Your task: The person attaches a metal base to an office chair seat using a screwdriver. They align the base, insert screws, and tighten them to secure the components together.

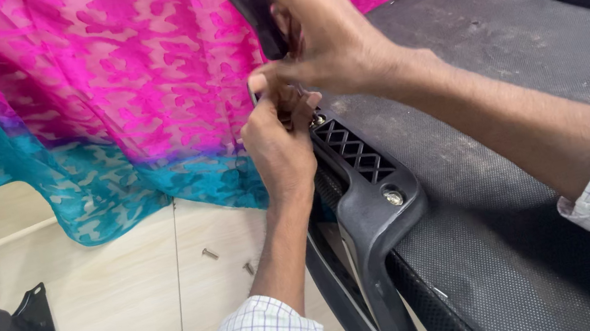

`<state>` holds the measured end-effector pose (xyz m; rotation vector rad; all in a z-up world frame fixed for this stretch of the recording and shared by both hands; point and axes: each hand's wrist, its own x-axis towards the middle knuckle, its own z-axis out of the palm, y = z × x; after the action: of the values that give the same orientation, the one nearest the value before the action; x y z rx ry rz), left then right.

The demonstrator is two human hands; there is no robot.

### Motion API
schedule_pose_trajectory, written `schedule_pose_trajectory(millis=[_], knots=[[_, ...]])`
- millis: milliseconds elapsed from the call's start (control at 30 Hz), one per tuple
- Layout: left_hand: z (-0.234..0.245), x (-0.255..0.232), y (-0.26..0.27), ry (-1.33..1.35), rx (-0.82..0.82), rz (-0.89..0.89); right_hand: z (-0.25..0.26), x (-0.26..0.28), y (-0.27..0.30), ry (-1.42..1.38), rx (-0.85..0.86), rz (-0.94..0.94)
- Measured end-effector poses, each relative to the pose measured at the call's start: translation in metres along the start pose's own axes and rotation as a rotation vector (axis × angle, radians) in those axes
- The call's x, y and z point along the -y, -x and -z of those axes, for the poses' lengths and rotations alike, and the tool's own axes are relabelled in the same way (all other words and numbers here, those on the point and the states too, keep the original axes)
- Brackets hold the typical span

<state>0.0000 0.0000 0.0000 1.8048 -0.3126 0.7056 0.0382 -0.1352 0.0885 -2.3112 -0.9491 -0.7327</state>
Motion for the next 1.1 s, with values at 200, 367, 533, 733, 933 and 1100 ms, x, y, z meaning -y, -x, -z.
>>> schedule_pose_trajectory(millis=[200, 367, 533, 733, 933, 1100], knots=[[0.004, -0.009, 0.003, 0.008, 0.006, -0.068, -0.021, -0.001, 0.04, -0.439, 0.034, -0.213], [-0.001, -0.013, 0.007, -0.036, -0.005, -0.105, -0.034, -0.002, 0.063, -0.487, -0.182, -0.11], [-0.006, -0.016, 0.012, -0.114, -0.048, -0.107, -0.038, -0.004, 0.069, -0.473, -0.224, -0.125], [-0.011, -0.014, 0.01, -0.14, -0.048, -0.04, -0.039, -0.007, 0.071, -0.48, -0.274, -0.153], [-0.01, -0.008, 0.013, -0.141, -0.068, -0.086, -0.039, -0.004, 0.071, -0.494, -0.283, -0.174], [-0.01, -0.002, 0.009, -0.124, -0.045, -0.083, -0.038, -0.005, 0.067, -0.554, -0.248, -0.323]])
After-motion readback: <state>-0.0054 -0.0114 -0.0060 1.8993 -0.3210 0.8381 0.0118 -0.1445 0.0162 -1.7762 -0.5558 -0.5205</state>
